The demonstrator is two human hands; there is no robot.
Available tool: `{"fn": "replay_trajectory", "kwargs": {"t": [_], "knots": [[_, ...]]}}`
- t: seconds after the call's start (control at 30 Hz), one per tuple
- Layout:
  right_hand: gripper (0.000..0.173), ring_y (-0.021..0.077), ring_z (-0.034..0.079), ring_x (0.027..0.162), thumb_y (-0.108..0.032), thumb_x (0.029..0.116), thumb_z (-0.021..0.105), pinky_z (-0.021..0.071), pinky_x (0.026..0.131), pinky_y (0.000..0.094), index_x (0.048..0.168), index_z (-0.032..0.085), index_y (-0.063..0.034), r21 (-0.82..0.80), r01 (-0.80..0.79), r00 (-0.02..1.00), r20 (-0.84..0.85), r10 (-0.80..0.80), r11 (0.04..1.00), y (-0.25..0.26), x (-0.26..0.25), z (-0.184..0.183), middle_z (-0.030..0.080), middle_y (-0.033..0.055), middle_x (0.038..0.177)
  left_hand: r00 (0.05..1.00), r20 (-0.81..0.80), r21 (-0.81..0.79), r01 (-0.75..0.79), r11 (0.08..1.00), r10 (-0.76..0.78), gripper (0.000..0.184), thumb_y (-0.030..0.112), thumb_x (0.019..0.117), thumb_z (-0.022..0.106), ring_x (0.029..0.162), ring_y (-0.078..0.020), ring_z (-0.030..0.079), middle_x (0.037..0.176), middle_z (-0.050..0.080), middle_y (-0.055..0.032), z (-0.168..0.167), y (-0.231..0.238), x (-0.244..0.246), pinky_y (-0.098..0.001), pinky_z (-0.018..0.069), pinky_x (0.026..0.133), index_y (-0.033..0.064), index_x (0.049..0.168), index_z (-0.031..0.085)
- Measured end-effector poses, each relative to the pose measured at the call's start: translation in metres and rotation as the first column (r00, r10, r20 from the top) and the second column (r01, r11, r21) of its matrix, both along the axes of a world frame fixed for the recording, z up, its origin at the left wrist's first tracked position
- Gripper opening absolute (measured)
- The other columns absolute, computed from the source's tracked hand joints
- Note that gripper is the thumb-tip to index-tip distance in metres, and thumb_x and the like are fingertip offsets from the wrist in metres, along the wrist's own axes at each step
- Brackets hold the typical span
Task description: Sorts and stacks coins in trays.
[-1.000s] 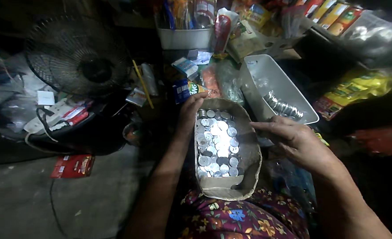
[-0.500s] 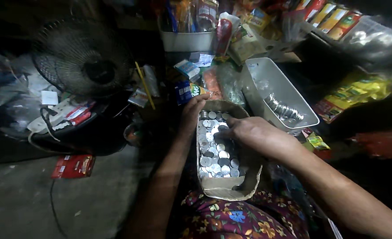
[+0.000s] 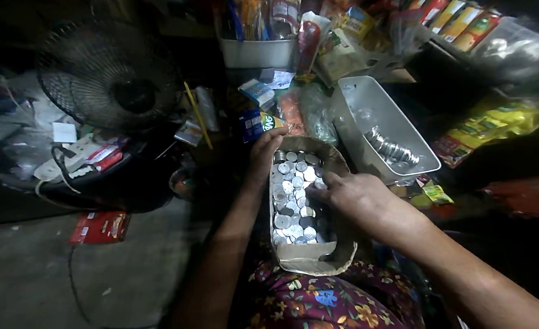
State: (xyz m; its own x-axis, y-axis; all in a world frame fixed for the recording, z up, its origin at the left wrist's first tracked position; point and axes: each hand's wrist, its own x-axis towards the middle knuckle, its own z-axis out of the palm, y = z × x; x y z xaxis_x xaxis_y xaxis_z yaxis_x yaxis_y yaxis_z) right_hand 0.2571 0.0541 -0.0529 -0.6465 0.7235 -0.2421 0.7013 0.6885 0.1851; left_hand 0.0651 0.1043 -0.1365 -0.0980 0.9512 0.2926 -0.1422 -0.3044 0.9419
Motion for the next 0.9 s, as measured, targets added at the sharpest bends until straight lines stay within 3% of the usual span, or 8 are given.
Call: {"fn": "replay_trajectory", "kwargs": {"t": [0.2, 0.27, 0.37, 0.53, 0.63, 0.73, 0.83, 0.9], "knots": [[0.043, 0.0354, 0.068, 0.089, 0.000, 0.0942, 0.065, 0.0560, 0.068, 0.0490, 0.126, 0.074, -0.0273, -0.084, -0.093, 0.996, -0.007, 0.093, 0.992, -0.010, 0.008, 0.000, 0.068, 0.0164, 0.107, 1.000, 0.024, -0.025, 0.004, 1.000, -0.003, 0.036, 0.016, 0.1047, 0.038, 0.108, -0.0048, 0.059, 0.123, 0.063, -0.0067, 0.001, -0.001, 0.000, -0.0249, 0.0481, 0.095, -0.0015, 0.127, 0.060], [0.038, 0.0347, 0.069, 0.085, 0.003, 0.0862, 0.073, 0.0564, 0.065, 0.0486, 0.113, 0.079, -0.0229, -0.045, -0.172, 0.979, -0.114, 0.166, 0.984, -0.009, 0.017, -0.003, 0.068, 0.0149, 0.097, 0.999, 0.037, -0.022, 0.015, 1.000, -0.014, 0.035, 0.016, 0.1047, 0.038, 0.108, -0.0049, 0.059, 0.122, 0.063, -0.0065, 0.001, -0.001, 0.000, -0.0250, 0.0482, 0.095, -0.0014, 0.127, 0.060], [0.033, 0.0360, 0.070, 0.076, 0.007, 0.0827, 0.071, 0.0572, 0.060, 0.0518, 0.107, 0.079, -0.0142, 0.036, -0.255, 0.896, -0.367, 0.250, 0.966, -0.005, 0.032, -0.008, 0.068, 0.0167, 0.091, 0.999, 0.048, -0.002, 0.012, 1.000, -0.012, 0.034, 0.015, 0.1045, 0.038, 0.107, -0.0035, 0.059, 0.121, 0.063, -0.0054, -0.001, -0.001, 0.001, -0.0237, 0.0479, 0.095, -0.0014, 0.125, 0.060], [0.037, 0.0289, 0.068, 0.071, 0.004, 0.0866, 0.061, 0.0569, 0.059, 0.0482, 0.116, 0.077, -0.0130, 0.094, -0.166, 0.790, -0.584, 0.189, 0.982, 0.008, 0.051, -0.008, 0.068, 0.0128, 0.092, 1.000, 0.022, -0.003, 0.012, 1.000, -0.012, 0.035, 0.015, 0.1043, 0.038, 0.109, -0.0030, 0.058, 0.122, 0.062, -0.0062, 0.002, -0.001, 0.001, -0.0233, 0.0469, 0.096, -0.0029, 0.126, 0.060], [0.035, 0.0258, 0.068, 0.074, 0.003, 0.0894, 0.063, 0.0571, 0.064, 0.0470, 0.118, 0.077, -0.0125, 0.047, -0.110, 0.746, -0.657, 0.114, 0.993, 0.016, 0.057, -0.008, 0.070, 0.0113, 0.093, 1.000, 0.009, 0.006, 0.014, 1.000, -0.014, 0.036, 0.016, 0.1046, 0.039, 0.112, -0.0048, 0.058, 0.125, 0.062, -0.0072, -0.004, 0.003, -0.001, -0.0254, 0.0463, 0.099, -0.0025, 0.127, 0.060], [0.026, 0.0208, 0.066, 0.075, -0.006, 0.0923, 0.066, 0.0569, 0.067, 0.0426, 0.114, 0.078, -0.0128, 0.043, -0.059, 0.722, -0.688, 0.072, 0.997, 0.027, 0.060, -0.014, 0.068, 0.0064, 0.088, 0.999, 0.012, 0.177, 0.029, 0.984, -0.032, 0.039, 0.022, 0.1066, 0.042, 0.118, -0.0127, 0.061, 0.129, 0.065, -0.0117, -0.038, 0.023, -0.005, -0.0315, 0.0500, 0.100, -0.0018, 0.130, 0.062], [0.022, 0.0189, 0.069, 0.087, -0.011, 0.0977, 0.062, 0.0575, 0.080, 0.0398, 0.115, 0.076, -0.0070, 0.047, 0.007, 0.653, -0.757, 0.031, 0.999, 0.034, 0.066, -0.016, 0.072, 0.0086, 0.098, 1.000, 0.025, 0.005, 0.013, 1.000, -0.013, 0.035, 0.017, 0.1050, 0.039, 0.110, -0.0042, 0.059, 0.123, 0.064, -0.0052, -0.005, 0.002, -0.001, -0.0248, 0.0479, 0.097, -0.0007, 0.127, 0.060], [0.027, 0.0101, 0.068, 0.093, -0.010, 0.1010, 0.055, 0.0555, 0.087, 0.0290, 0.122, 0.072, -0.0056, 0.024, 0.038, 0.586, -0.810, -0.003, 0.999, 0.035, 0.068, -0.015, 0.072, 0.0074, 0.107, 1.000, 0.024, -0.019, 0.008, 1.000, -0.008, 0.036, 0.016, 0.1047, 0.038, 0.108, -0.0032, 0.059, 0.122, 0.064, -0.0054, 0.001, -0.002, 0.000, -0.0236, 0.0481, 0.096, -0.0019, 0.127, 0.059]]}}
